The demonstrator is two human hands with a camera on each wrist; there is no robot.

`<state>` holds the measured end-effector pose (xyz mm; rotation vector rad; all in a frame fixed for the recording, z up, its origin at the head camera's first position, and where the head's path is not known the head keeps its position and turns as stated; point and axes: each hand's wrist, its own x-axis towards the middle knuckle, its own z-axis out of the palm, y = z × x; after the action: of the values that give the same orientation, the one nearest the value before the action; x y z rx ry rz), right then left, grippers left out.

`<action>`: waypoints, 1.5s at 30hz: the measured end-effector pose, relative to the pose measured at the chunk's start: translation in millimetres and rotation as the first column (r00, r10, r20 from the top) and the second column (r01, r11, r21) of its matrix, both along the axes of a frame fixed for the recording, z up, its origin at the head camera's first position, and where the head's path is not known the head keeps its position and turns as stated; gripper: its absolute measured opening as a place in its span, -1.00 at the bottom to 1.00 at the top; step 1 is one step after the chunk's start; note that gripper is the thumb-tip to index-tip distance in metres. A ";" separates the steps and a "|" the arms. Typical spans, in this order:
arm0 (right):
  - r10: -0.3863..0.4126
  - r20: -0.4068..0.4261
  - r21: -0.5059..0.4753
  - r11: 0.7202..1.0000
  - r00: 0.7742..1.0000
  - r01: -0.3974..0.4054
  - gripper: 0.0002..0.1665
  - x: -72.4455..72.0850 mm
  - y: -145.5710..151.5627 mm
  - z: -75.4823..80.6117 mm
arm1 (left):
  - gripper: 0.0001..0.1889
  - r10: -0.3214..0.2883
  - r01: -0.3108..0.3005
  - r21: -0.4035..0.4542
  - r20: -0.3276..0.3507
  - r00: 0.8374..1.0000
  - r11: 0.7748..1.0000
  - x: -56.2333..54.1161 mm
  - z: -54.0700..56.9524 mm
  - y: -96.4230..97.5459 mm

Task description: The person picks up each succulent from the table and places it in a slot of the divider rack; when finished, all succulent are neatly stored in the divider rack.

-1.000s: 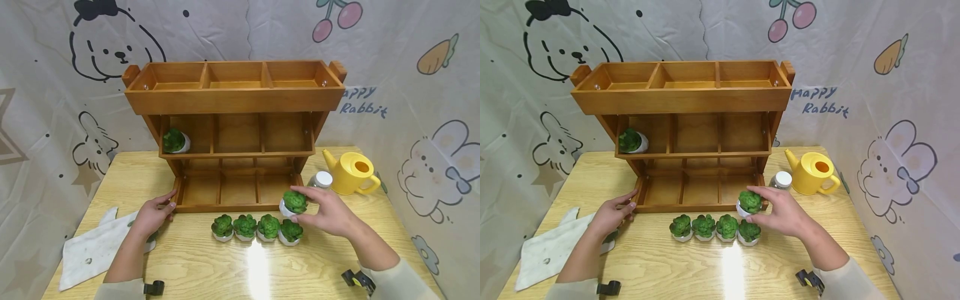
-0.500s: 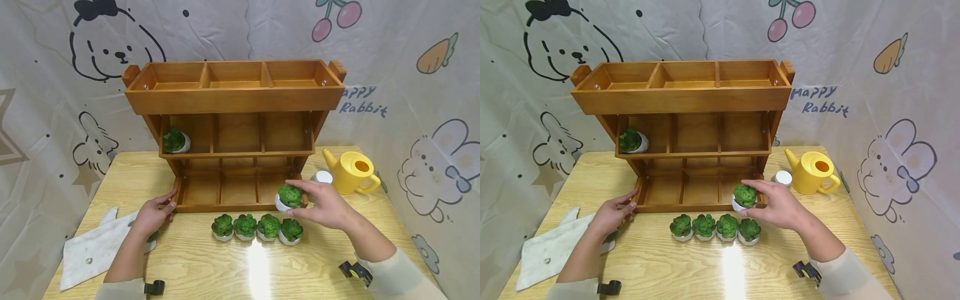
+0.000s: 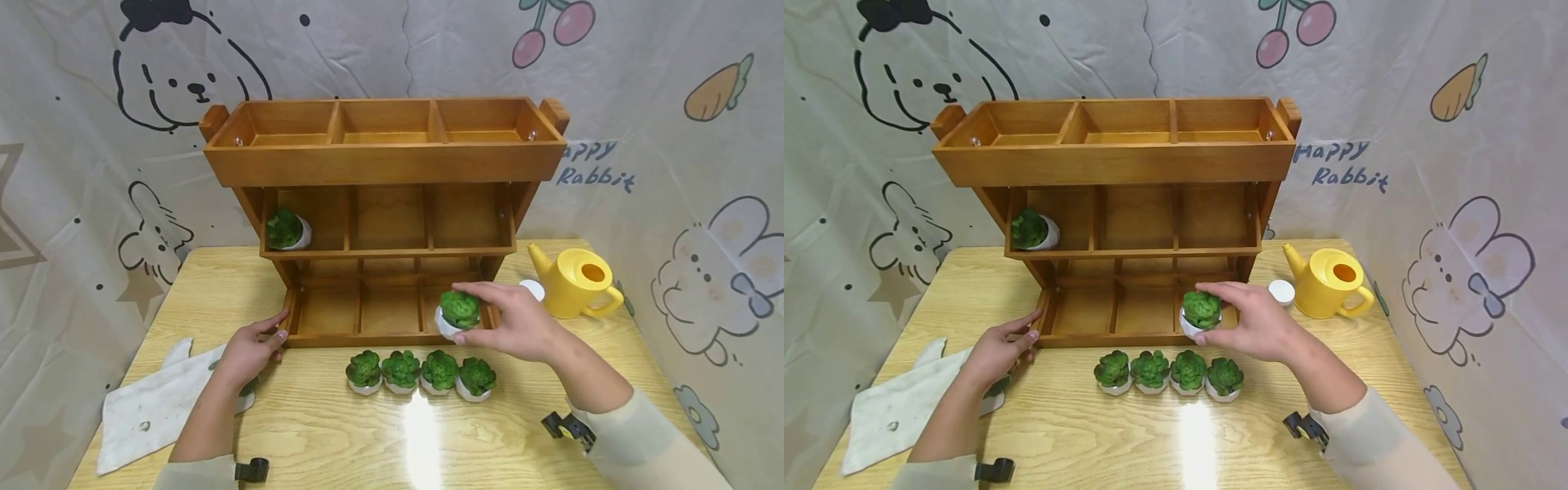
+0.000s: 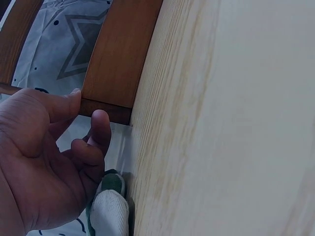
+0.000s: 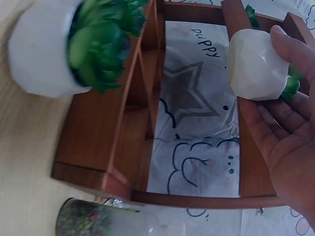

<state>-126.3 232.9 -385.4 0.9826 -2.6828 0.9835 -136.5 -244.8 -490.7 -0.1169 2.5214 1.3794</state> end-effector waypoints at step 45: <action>0.026 -0.107 -0.103 0.994 0.994 -0.037 -0.11 -53.0 -54.3 61.7 | -0.43 0.010 -0.009 -0.029 0.026 1.000 1.000 -1.4 0.9 0.2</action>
<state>-179.3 178.6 -323.7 1.0281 -2.5097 1.0363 -137.9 -244.7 -489.8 -0.1521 2.5232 1.3367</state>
